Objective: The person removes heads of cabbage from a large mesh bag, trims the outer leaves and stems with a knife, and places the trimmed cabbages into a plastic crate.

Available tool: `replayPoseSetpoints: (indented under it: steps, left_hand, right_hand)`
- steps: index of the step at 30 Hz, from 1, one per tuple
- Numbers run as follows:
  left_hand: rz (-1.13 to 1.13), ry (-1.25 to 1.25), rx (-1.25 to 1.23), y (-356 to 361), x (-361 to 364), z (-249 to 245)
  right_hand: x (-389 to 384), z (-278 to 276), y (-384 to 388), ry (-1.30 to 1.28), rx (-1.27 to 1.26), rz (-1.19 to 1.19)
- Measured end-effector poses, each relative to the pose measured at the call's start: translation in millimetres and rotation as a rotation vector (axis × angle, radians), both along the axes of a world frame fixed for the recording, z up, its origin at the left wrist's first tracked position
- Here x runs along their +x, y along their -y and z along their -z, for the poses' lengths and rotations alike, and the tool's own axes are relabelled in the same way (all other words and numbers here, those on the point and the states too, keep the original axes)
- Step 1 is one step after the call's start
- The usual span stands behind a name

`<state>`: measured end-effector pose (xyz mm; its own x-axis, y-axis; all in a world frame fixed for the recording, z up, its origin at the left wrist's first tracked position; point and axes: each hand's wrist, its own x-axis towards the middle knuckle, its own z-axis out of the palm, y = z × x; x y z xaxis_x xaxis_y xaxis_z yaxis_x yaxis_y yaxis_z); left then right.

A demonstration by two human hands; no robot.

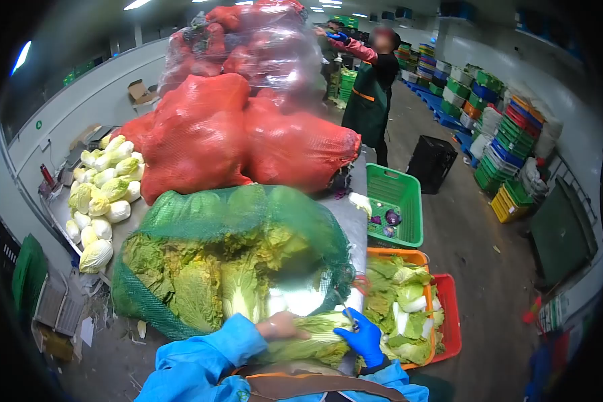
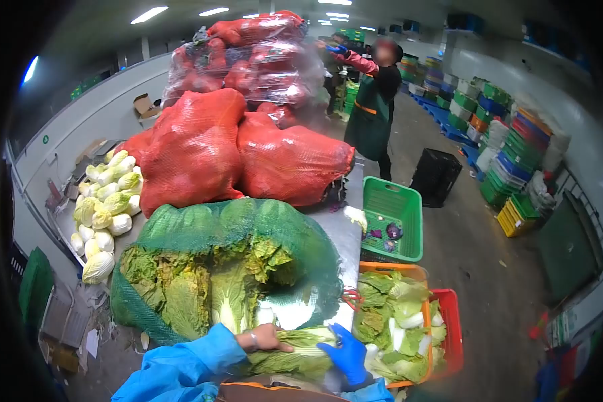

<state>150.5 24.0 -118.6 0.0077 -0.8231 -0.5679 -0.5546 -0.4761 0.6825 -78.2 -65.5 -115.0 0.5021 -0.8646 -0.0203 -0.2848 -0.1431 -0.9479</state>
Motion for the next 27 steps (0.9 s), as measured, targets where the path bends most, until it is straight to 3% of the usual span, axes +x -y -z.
replayPoseSetpoints:
  steps: [1,2,7,9,10,13,14,15,17,18,21,22,25,26,27]
  left_hand:
    - [0.006,0.116,-0.036,5.5,-4.1,0.0]
    - [-0.001,0.218,-0.001,7.5,-11.4,-33.1]
    - [0.141,0.288,-0.04,25.5,-8.7,-38.9]
    - [0.008,-0.119,-0.032,35.9,0.8,-45.9]
    - [-0.078,-0.182,-0.061,35.6,2.0,-41.7]
    - [-0.094,0.011,0.154,41.6,17.8,-4.5]
    - [-0.103,0.038,0.1,31.1,9.9,-39.0]
    - [-0.096,0.039,0.1,29.2,8.4,-28.8]
    - [-0.202,-0.251,-0.014,19.9,2.9,-9.8]
    - [-0.178,-0.313,0.083,21.6,6.2,-12.4]
    - [-0.178,-0.148,0.214,34.5,13.0,-25.7]
    - [-0.305,-0.317,0.116,34.1,10.2,-29.2]
    - [-0.312,-0.546,-0.019,41.9,17.7,-6.1]
    - [-0.312,-0.547,-0.019,38.5,14.6,-6.2]
    - [-0.273,-0.142,-0.156,34.5,9.6,-6.8]
  right_hand:
    - [3.8,-4.8,2.8,-0.106,-0.017,0.023]
    - [0.5,0.7,10.3,-0.122,0.144,0.018]
    - [-16.2,39.4,24.5,-0.053,0.149,-0.018]
    - [-19.7,40.6,23.7,0.004,0.147,-0.01]
    - [-19.9,39.2,23.0,0.038,0.167,-0.017]
    - [-19.1,37.1,18.5,0.078,0.199,-0.009]
    - [-19.4,36.1,19.0,0.079,0.202,-0.008]
    - [-19.5,34.6,20.3,0.08,0.201,-0.001]
    - [-18.5,33.4,20.4,0.06,0.208,-0.015]
    - [-18.4,34.1,20.3,0.06,0.208,-0.016]
    - [-19.6,38.4,22.8,0.071,0.207,-0.024]
    - [-20.1,41.2,23.1,0.086,0.211,-0.018]
    - [-20.2,36.7,20.8,0.092,0.244,-0.018]
    - [-19.6,33.7,20.9,0.087,0.272,-0.018]
    - [-19.0,31.6,21.1,0.086,0.27,-0.016]
